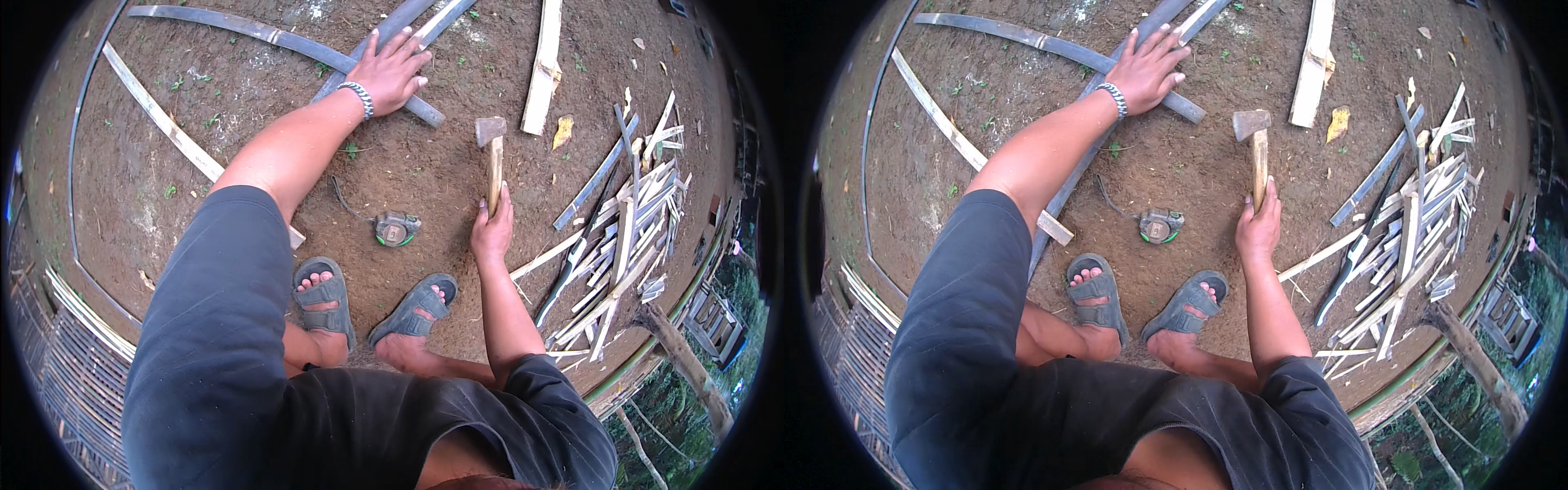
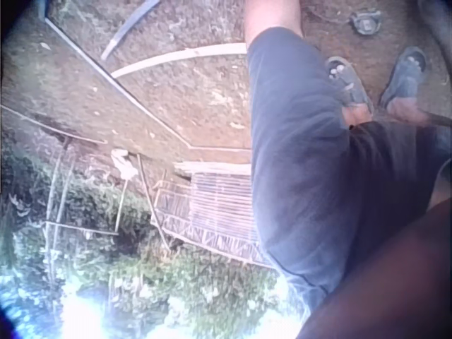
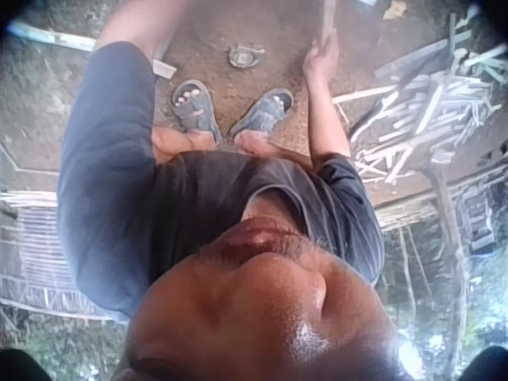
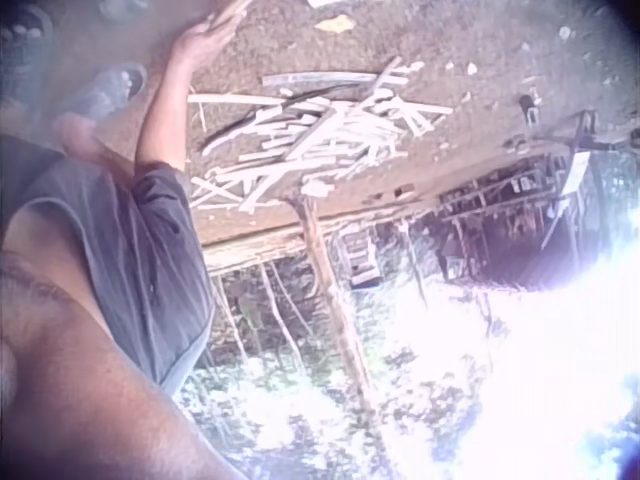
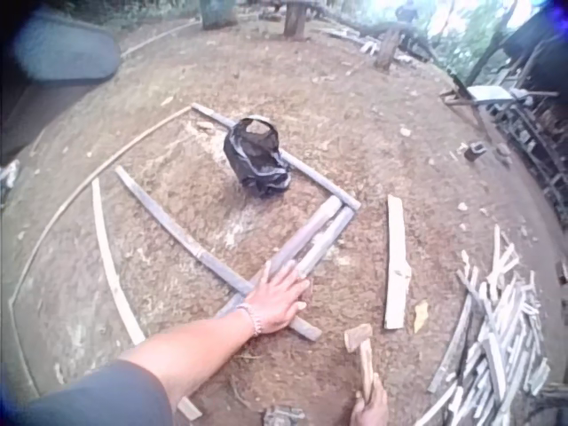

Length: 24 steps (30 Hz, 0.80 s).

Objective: The person assembles a rectangular bamboo frame on the ground. They measure the bamboo strips with a tape measure, position them into a grid, and secure the joints using a small axe to drive wooden pegs into the intersections.

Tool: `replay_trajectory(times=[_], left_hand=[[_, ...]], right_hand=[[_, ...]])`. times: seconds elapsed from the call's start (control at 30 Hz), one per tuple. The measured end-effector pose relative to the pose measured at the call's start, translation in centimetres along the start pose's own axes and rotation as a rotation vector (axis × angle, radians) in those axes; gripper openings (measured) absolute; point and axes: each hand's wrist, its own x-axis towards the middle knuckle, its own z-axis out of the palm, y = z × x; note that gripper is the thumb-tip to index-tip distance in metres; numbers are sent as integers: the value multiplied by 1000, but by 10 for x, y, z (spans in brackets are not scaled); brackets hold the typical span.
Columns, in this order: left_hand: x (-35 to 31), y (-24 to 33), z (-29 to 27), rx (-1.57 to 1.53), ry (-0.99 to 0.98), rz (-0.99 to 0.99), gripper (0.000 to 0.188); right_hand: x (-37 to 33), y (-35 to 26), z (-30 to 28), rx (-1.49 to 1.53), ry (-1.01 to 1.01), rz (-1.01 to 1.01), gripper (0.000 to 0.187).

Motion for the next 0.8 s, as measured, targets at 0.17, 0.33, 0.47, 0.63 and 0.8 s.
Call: replay_trajectory(times=[0.17, 0.33, 0.47, 0.63, 0.8], left_hand=[[-13, -15, -22, -39, -179, 309, 45], [-19, -19, -36, -160, -149, 351, 41], [-25, -21, -58, -223, -153, 376, 39], [-36, -34, -75, -199, -223, 370, 41], [-61, -47, -78, -221, -287, 309, 44]], right_hand=[[25, -46, -1, 52, 148, -367, 65], [74, -108, 29, 897, -250, 165, 45], [79, -129, 34, 1446, -439, 445, 28], [73, -136, 31, 1619, -663, 486, 23], [59, -145, 40, 1512, -767, 519, 22]])
